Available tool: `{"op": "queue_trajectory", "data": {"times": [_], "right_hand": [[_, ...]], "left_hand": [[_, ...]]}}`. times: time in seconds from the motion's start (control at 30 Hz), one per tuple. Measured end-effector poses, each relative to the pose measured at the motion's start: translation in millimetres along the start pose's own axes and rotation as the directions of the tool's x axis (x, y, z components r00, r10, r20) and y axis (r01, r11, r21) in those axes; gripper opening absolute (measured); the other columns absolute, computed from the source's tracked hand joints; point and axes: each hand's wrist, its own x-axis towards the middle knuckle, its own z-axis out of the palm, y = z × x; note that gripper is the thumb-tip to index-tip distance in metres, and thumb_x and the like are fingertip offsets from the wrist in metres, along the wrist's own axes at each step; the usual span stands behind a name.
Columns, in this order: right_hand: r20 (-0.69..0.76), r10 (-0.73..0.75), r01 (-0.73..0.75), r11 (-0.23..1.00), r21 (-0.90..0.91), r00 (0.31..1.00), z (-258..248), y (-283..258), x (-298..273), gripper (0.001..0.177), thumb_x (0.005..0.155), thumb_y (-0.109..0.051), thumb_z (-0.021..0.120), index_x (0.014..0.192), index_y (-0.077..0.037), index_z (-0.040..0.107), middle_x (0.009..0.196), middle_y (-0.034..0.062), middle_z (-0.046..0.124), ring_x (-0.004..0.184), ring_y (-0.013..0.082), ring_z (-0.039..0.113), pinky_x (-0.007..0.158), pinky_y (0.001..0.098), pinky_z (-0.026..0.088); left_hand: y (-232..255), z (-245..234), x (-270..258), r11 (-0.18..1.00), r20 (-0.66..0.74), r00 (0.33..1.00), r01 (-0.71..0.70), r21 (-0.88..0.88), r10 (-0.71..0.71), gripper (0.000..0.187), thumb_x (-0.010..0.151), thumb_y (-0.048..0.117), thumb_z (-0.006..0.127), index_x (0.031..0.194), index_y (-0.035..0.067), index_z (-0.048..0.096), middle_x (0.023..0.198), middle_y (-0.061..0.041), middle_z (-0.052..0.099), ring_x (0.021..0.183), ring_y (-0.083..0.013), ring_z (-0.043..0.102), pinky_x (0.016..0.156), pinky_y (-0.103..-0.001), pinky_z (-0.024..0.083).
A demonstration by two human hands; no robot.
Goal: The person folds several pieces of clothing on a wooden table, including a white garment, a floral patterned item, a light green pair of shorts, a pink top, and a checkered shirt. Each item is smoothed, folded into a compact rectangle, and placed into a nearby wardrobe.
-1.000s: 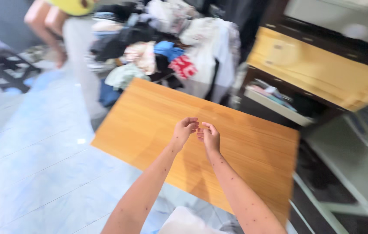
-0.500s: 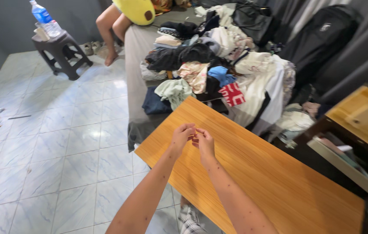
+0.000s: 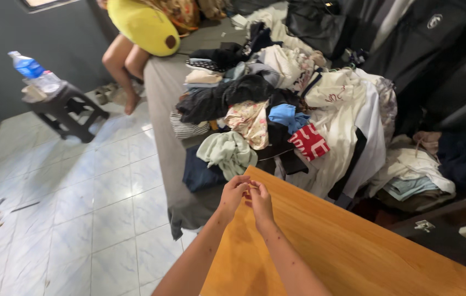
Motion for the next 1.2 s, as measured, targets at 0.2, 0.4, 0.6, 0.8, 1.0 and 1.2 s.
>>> {"op": "queue_trajectory", "data": {"times": [0.2,0.4,0.6,0.8,1.0,1.2], "right_hand": [[-0.059,0.078,-0.079,0.997,-0.014,0.995,-6,3,60,0.044,0.099,-0.032,0.051,0.136,-0.011,0.062,0.113,0.0026,0.069,0.100,0.0150,0.065,0.084,0.0316,0.052],[-0.084,-0.070,0.071,0.997,0.006,0.994,-11,16,157,0.047,0.100,-0.033,0.053,0.137,-0.006,0.061,0.114,0.0033,0.068,0.098,0.0131,0.064,0.078,0.0296,0.053],[-0.208,-0.006,-0.012,0.996,-0.085,0.978,26,18,239,0.048,0.099,-0.033,0.054,0.139,-0.008,0.063,0.109,0.0052,0.068,0.095,0.0122,0.064,0.076,0.0287,0.054],[-0.276,0.098,-0.126,0.988,-0.086,0.956,105,39,290,0.051,0.094,-0.026,0.058,0.142,-0.008,0.058,0.116,0.0032,0.068,0.098,0.0156,0.063,0.077,0.0312,0.053],[-0.237,0.218,-0.236,0.970,-0.050,0.947,157,87,321,0.052,0.093,-0.025,0.059,0.142,-0.009,0.056,0.116,0.0053,0.068,0.101,0.0169,0.065,0.080,0.0302,0.054],[-0.200,0.250,-0.282,0.947,-0.155,0.948,174,117,323,0.050,0.092,-0.028,0.061,0.138,-0.010,0.061,0.114,0.0057,0.068,0.100,0.0173,0.064,0.081,0.0318,0.052]], "left_hand": [[-14,15,60,1.000,0.025,1.000,0.010,0.017,-0.010,0.034,0.092,0.007,0.058,0.125,0.003,0.068,0.111,-0.005,0.072,0.094,-0.0135,0.064,0.082,-0.028,0.053],[-12,25,138,1.000,0.158,0.987,0.007,-0.027,-0.003,0.034,0.095,0.009,0.054,0.127,0.004,0.067,0.115,-0.007,0.072,0.095,-0.0135,0.066,0.084,-0.027,0.053],[10,-5,211,0.998,0.273,0.961,0.061,-0.019,-0.054,0.038,0.092,0.008,0.055,0.128,0.004,0.066,0.107,-0.006,0.070,0.090,-0.0136,0.065,0.079,-0.027,0.053],[-25,-118,301,0.930,0.110,0.992,0.010,0.368,-0.054,0.046,0.088,0.014,0.066,0.134,0.013,0.065,0.122,-0.016,0.059,0.108,-0.0270,0.057,0.094,-0.038,0.046],[-105,-254,421,0.774,-0.236,0.971,0.133,0.619,0.022,0.065,0.079,0.024,0.080,0.136,0.005,0.055,0.144,-0.021,0.048,0.138,-0.0356,0.042,0.115,-0.042,0.039],[-120,-370,501,0.905,-0.611,0.791,0.246,0.347,0.019,0.116,0.073,0.029,0.088,0.157,-0.004,0.014,0.157,-0.031,0.023,0.144,-0.0438,0.030,0.118,-0.045,0.029]]}}
